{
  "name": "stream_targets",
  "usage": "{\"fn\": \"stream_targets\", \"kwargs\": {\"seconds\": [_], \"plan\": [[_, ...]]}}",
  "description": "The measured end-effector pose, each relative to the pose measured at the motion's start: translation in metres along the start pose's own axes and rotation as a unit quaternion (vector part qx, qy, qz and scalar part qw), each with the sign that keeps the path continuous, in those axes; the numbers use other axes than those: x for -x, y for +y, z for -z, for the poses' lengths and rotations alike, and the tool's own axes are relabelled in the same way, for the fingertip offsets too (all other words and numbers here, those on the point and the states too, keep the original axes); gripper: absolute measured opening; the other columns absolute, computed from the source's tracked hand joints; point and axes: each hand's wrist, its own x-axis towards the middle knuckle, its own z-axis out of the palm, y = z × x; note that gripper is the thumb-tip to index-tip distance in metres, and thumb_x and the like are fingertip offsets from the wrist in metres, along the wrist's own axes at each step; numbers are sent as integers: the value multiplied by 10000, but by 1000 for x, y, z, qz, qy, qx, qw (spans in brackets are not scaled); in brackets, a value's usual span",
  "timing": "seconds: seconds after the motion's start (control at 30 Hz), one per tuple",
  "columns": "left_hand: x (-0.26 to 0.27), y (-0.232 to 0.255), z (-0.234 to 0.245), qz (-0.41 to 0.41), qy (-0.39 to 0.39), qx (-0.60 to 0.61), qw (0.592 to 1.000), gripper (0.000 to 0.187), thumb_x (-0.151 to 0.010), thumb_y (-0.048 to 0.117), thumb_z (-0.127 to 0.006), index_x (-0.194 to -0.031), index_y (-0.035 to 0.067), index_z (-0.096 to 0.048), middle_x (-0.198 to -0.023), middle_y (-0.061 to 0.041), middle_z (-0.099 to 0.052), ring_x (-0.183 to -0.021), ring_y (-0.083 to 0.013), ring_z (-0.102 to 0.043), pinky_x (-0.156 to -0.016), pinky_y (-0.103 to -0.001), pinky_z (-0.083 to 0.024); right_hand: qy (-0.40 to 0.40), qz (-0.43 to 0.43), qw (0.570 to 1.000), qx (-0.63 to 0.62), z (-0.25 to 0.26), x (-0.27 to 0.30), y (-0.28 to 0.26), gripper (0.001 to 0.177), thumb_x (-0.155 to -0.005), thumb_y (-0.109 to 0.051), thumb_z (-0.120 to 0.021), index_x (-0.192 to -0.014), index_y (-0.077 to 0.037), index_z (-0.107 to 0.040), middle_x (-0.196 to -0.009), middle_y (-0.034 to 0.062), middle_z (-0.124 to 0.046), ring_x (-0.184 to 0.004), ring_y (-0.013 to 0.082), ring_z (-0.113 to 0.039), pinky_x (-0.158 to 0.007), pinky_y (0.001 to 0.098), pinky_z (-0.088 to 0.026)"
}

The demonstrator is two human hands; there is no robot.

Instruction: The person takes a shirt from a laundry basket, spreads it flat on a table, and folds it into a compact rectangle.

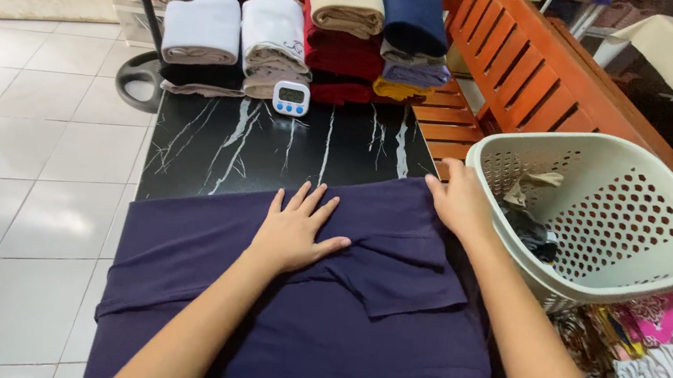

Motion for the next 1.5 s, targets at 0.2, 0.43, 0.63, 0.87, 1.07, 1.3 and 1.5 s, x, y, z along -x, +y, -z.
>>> {"fn": "stream_targets", "kwargs": {"seconds": [0.2,0.43,0.63,0.87,1.07,1.3,1.5], "plan": [[32,29,39,-133,79,65,986,503,-886,454,-690,-1267,130,-638,-1284,-113,-582,-1268,-304,-501,-1046,-505,-363,-229,-136,963,-26,95,95,-28,463,-876,-392,-699,-1268,-151,-643,-983,107,-723,-932,257,-723,-852,407,-571],[71,57,27,-216,85,65,971,278,-755,192,-725,-1009,80,-699,-1013,-97,-616,-977,-282,-576,-811,-414,-445,-151,174,972,-55,84,166,-12,467,-793,-175,-742,-1251,-136,-662,-1149,143,-626,-1107,303,-577,-940,421,-468],[61,60,8,-209,147,64,965,226,-799,172,-751,-1014,103,-740,-969,-49,-639,-919,-242,-598,-770,-393,-462,-181,61,980,56,86,149,-22,439,-793,-87,-660,-1202,-221,-745,-1164,27,-624,-1148,249,-561,-1015,421,-449],[65,55,26,-153,129,228,953,109,-876,149,-731,-975,106,-749,-999,-34,-707,-948,-249,-659,-813,-381,-528,-94,13,976,-195,115,152,-20,386,-769,70,-530,-1045,-77,-756,-1227,66,-708,-1200,243,-664,-1049,342,-468],[84,54,40,-241,88,192,947,385,-744,68,-719,-1128,43,-708,-1163,-106,-652,-1064,-292,-607,-867,-413,-492,-248,-66,905,-340,96,188,0,547,-728,106,-542,-1212,-49,-744,-1311,36,-665,-1102,204,-682,-918,334,-561],[76,52,19,-241,77,92,963,319,-783,105,-719,-1101,87,-700,-1095,-54,-646,-1024,-253,-601,-816,-394,-470,-373,-149,750,-525,119,200,10,430,-872,69,-588,-1285,-5,-676,-1218,152,-735,-801,172,-736,-729,276,-560],[67,61,24,-261,53,2,964,112,-815,147,-686,-921,114,-669,-952,-48,-616,-930,-253,-591,-767,-393,-461,-172,130,974,-73,108,171,-2,554,-771,-7,-688,-1291,-198,-700,-1433,86,-591,-1273,273,-537,-1054,414,-425]]}}
